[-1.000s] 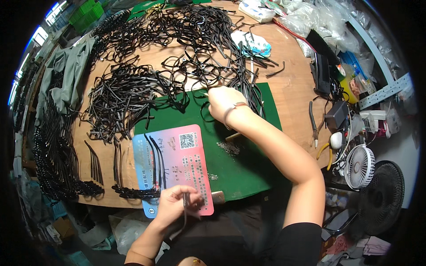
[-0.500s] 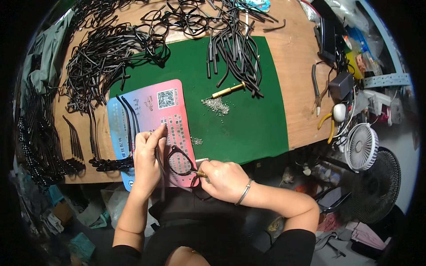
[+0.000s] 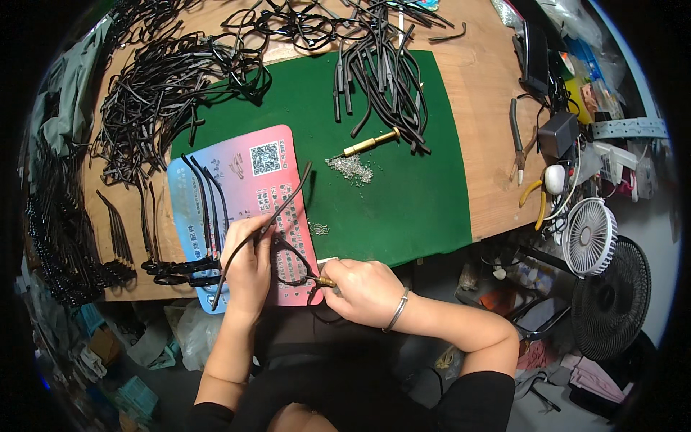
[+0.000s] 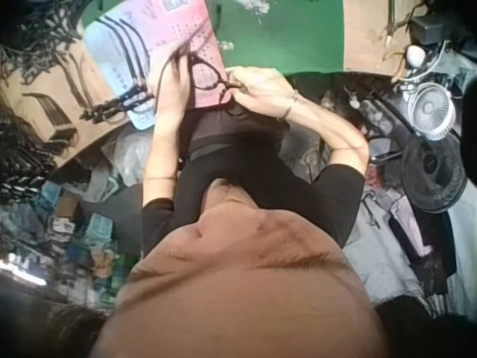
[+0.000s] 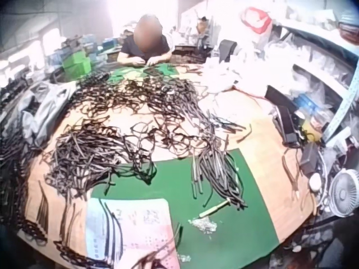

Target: The person repeatedly picks up black cables and small metallic components, inserts the components into the cable ends, and places the assembled cables on a pink mat. The person also handles a small container of components and a plastic bag during the process.

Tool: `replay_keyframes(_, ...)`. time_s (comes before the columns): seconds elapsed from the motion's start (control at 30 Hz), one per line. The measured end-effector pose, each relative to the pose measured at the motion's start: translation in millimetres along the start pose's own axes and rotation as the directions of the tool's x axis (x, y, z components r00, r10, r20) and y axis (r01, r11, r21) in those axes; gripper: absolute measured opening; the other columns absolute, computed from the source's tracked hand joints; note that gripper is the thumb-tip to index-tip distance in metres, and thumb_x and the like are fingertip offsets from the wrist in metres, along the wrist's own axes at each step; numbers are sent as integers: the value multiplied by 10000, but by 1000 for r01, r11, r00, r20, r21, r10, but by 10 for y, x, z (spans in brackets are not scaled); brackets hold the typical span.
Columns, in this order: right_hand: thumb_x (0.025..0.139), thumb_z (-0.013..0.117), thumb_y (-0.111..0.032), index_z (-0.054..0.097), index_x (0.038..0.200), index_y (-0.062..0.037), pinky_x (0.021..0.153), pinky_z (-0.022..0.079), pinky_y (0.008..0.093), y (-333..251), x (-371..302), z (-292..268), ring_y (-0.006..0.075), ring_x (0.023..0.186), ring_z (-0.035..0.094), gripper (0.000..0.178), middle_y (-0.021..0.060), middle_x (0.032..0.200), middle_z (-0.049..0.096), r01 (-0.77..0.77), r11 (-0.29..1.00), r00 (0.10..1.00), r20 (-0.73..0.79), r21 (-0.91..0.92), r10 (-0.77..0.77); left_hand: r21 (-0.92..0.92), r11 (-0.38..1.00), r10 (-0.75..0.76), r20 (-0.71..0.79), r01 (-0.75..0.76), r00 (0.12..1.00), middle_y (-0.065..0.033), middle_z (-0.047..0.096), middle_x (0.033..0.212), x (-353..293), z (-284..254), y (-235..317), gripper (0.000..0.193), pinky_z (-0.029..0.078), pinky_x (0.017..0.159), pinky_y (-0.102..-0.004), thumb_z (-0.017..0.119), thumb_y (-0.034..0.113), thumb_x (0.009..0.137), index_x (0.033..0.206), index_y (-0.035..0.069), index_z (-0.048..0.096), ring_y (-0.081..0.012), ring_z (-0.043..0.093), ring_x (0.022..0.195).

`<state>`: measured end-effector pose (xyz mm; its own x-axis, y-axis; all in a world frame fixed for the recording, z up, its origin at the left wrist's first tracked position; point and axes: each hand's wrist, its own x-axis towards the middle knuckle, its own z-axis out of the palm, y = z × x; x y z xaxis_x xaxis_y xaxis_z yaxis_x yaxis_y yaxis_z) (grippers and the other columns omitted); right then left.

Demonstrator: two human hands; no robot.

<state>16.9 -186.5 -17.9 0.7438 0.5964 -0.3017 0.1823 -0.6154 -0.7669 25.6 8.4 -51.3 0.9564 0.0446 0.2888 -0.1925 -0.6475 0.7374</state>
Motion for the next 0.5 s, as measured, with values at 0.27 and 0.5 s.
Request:
replay_keyframes(0.27,765,555,-152,506,856,-22,568,498,427,0,27,13,341,654,599,166,159,726,599,-29,999,999,12,-14,30,-457,770,-428,146,444,892,-87,585,913,-145,-45,222,138,476,495,-188,439,10,935,1045,-35,509,-72,562,577)
replay_keyframes(0.5,810,629,-296,561,1005,-46,588,515,378,59,-12,-208,302,648,608,324,124,816,573,79,994,993,-78,-69,-85,-376,808,-418,175,453,891,-83,576,876,-134,22,155,136,525,572,-221,421,32,949,1042,-39,490,-104,613,649)
